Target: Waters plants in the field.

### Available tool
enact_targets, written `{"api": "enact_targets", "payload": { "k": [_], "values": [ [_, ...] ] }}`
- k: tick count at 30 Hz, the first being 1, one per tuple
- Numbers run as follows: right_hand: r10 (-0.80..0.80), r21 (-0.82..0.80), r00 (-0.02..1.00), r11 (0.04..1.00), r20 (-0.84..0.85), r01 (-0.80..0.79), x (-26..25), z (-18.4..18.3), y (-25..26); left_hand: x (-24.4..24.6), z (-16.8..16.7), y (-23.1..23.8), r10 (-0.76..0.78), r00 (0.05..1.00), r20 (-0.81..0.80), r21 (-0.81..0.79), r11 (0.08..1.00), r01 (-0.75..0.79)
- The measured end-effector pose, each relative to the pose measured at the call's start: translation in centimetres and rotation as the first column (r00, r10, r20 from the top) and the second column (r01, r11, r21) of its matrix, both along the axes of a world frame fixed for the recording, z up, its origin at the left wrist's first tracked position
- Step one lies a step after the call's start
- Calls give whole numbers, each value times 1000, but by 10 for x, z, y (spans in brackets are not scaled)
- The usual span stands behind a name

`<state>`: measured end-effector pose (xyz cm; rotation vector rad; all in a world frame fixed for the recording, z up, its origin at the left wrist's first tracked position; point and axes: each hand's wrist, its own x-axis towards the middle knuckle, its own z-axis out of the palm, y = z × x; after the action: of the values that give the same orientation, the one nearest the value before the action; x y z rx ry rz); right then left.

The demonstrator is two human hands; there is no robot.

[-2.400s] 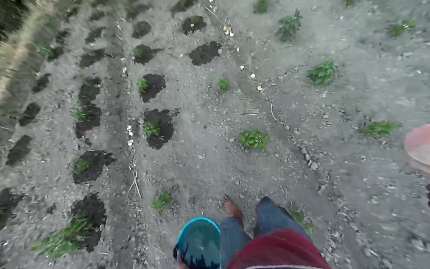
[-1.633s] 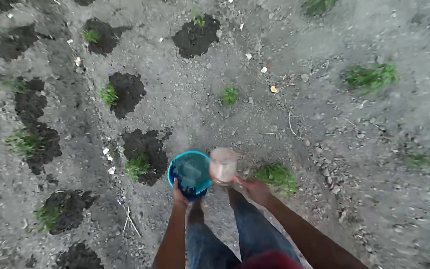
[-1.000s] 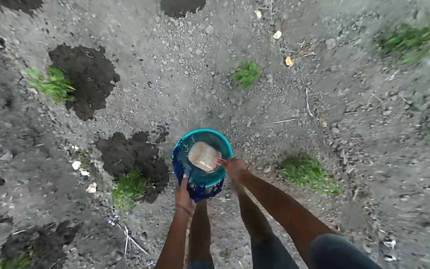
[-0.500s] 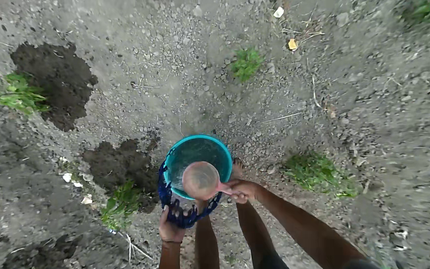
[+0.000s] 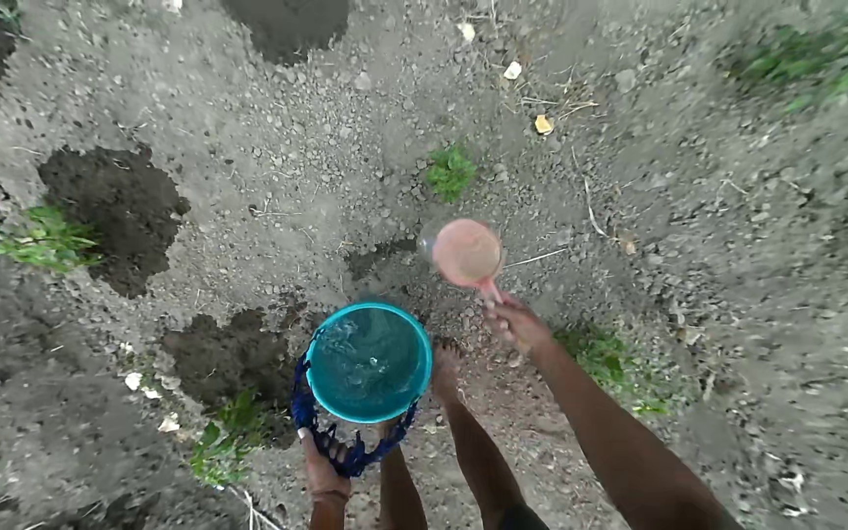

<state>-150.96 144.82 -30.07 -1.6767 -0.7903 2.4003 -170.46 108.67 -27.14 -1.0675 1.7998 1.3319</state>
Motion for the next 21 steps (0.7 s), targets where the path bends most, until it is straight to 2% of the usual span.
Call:
{"api": "enact_targets", "payload": {
  "k": [5, 9, 14, 18, 21],
  "values": [
    [-31, 80, 981, 997, 193, 16, -28, -35, 92, 3, 0, 3, -30, 999, -11, -66, 997, 30],
    [-46, 142, 964, 990, 264, 8, -28, -43, 133, 4, 1, 4, -36, 999, -20, -88, 996, 34],
    [-113, 185, 941, 981, 320, 55, -25, -33, 152, 2, 6, 14, -26, 1000, -12, -115, 993, 24],
    [-92, 233, 918, 972, 387, 0, -22, -21, 152, 2, 11, 21, -49, 999, -13, -93, 995, 47],
    [-48, 310, 873, 943, 485, -120, -16, -14, 144, 3, 14, 27, -62, 998, -13, -89, 994, 60]
  ]
}}
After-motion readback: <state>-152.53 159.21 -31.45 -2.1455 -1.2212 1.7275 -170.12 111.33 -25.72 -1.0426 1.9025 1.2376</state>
